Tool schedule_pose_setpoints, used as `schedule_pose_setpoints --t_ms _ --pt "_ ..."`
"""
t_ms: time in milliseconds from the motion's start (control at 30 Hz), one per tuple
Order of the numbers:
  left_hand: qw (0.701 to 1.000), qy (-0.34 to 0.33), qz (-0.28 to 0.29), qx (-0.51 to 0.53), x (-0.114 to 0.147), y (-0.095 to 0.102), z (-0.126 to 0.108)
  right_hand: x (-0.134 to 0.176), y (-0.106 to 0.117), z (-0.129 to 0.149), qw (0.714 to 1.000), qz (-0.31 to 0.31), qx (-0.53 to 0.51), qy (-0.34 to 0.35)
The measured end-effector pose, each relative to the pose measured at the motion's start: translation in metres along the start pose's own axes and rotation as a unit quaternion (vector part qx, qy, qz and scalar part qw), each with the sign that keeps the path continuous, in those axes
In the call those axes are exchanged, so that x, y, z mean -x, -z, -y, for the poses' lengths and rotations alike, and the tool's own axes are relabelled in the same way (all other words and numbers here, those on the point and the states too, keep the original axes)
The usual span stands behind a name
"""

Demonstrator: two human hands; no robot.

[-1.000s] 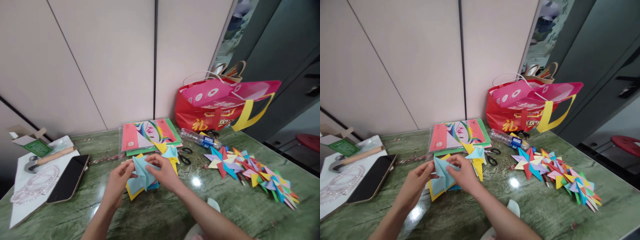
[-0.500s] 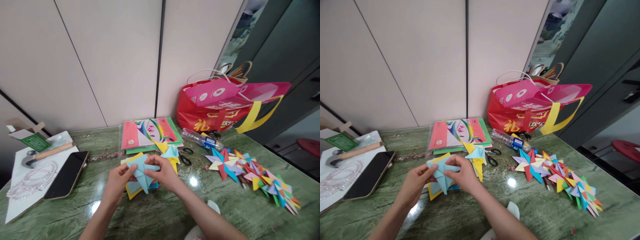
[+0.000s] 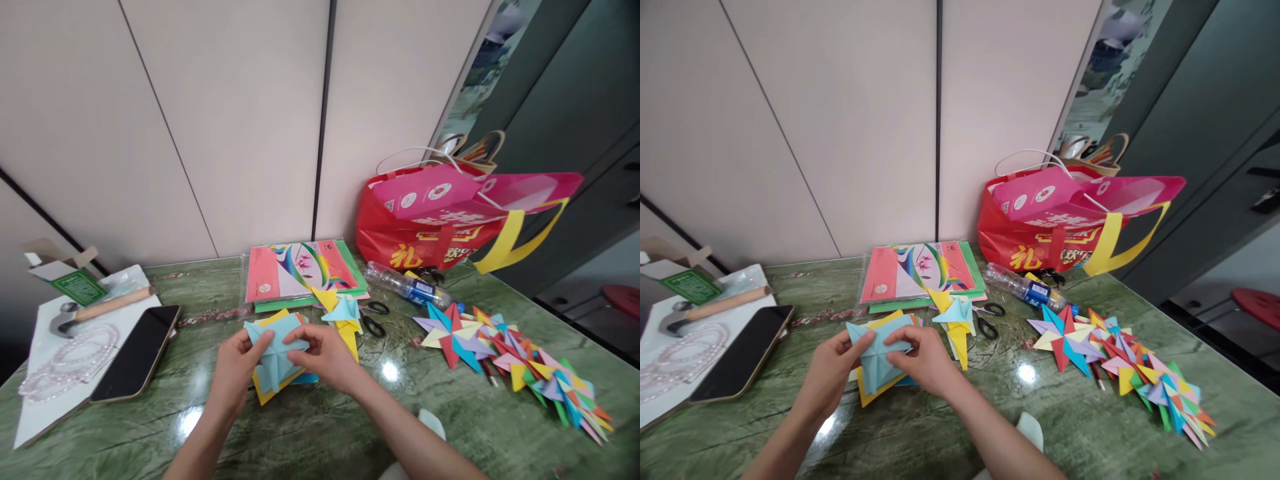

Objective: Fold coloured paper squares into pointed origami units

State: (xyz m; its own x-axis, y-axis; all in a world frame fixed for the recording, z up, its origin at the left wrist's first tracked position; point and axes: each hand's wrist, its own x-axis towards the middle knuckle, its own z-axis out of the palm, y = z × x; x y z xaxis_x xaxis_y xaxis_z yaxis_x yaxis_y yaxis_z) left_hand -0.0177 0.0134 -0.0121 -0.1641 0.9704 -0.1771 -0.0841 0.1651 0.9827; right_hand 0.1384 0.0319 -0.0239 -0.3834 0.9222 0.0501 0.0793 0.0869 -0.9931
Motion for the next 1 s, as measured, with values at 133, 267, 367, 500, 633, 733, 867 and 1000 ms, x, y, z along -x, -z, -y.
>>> schedule_pose_setpoints --t_ms 133,267,367,500,633,733,867,1000 --pt "0.999 0.004 -0.003 0.036 0.0 0.002 -0.005 0.005 0.007 0.008 0.993 0.112 0.023 0.032" --pt "0.999 0.037 0.009 0.038 -0.001 0.005 -0.008 0.007 0.013 0.011 0.984 0.129 0.065 0.104" --pt "0.997 0.057 0.04 0.03 0.0 0.005 -0.01 0.004 0.013 0.006 0.979 0.092 0.098 0.154" --pt "0.995 0.063 0.069 0.029 0.003 0.002 -0.012 0.0 0.011 -0.005 0.959 0.051 0.16 0.23" --pt "0.989 0.071 0.117 0.058 0.003 0.001 -0.012 -0.001 0.011 -0.009 0.941 0.014 0.199 0.272" --pt "0.987 0.08 0.114 0.077 0.003 0.003 -0.01 -0.001 0.011 -0.007 0.941 0.014 0.202 0.27" --pt "0.986 0.096 0.119 0.064 0.003 0.004 -0.009 -0.001 0.012 -0.005 0.954 0.035 0.17 0.243" --pt "0.986 0.107 0.123 0.025 0.004 0.003 -0.008 -0.002 0.015 -0.006 0.965 0.053 0.137 0.218"
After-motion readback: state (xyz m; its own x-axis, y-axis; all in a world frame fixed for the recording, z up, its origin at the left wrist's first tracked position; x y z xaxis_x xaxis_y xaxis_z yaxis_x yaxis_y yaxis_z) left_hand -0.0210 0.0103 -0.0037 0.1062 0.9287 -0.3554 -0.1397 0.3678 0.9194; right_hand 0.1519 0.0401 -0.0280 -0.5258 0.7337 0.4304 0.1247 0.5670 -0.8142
